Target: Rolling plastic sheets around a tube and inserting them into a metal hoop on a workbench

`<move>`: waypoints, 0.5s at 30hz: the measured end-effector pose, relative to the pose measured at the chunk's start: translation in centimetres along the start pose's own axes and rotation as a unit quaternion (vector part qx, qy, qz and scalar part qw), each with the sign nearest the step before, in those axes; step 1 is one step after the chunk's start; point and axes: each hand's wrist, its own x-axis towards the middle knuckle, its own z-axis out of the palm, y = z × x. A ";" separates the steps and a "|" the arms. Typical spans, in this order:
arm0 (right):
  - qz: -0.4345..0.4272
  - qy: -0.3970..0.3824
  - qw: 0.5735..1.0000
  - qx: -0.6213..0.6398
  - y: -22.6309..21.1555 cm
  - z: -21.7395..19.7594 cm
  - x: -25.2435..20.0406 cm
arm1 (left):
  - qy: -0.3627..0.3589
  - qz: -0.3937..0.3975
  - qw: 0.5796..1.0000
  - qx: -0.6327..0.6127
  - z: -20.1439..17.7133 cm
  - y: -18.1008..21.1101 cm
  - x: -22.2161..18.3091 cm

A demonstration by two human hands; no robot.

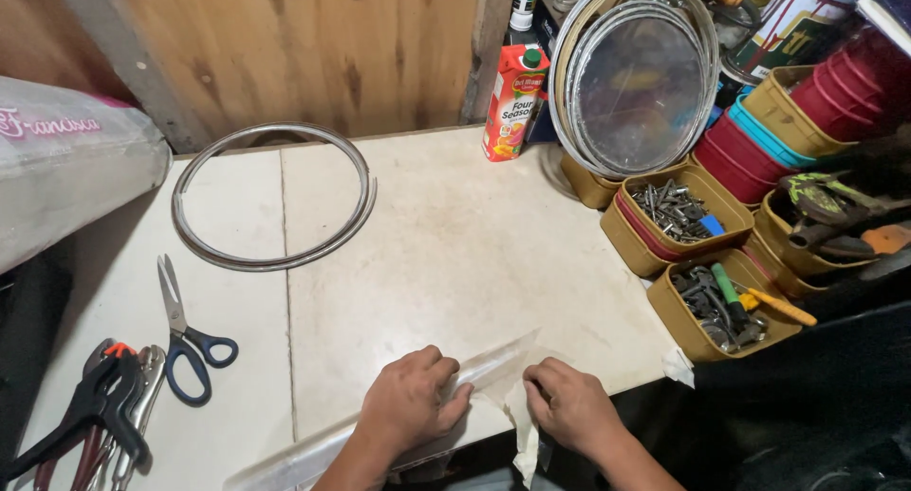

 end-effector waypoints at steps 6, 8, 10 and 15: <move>-0.056 -0.055 0.993 -0.087 1.4 1.0 0.5 | 0.017 0.010 1.000 0.005 0.0 0.3 -0.3; -0.069 -0.049 0.991 -0.103 1.3 1.0 0.6 | 0.014 0.012 1.000 0.008 0.2 0.2 -0.3; -0.083 -0.043 0.989 -0.119 1.3 1.2 0.7 | 0.011 0.013 1.000 0.011 0.4 0.2 -0.4; -0.080 -0.077 0.985 -0.133 2.9 2.7 0.4 | 0.035 0.024 0.999 0.010 0.7 0.1 -0.5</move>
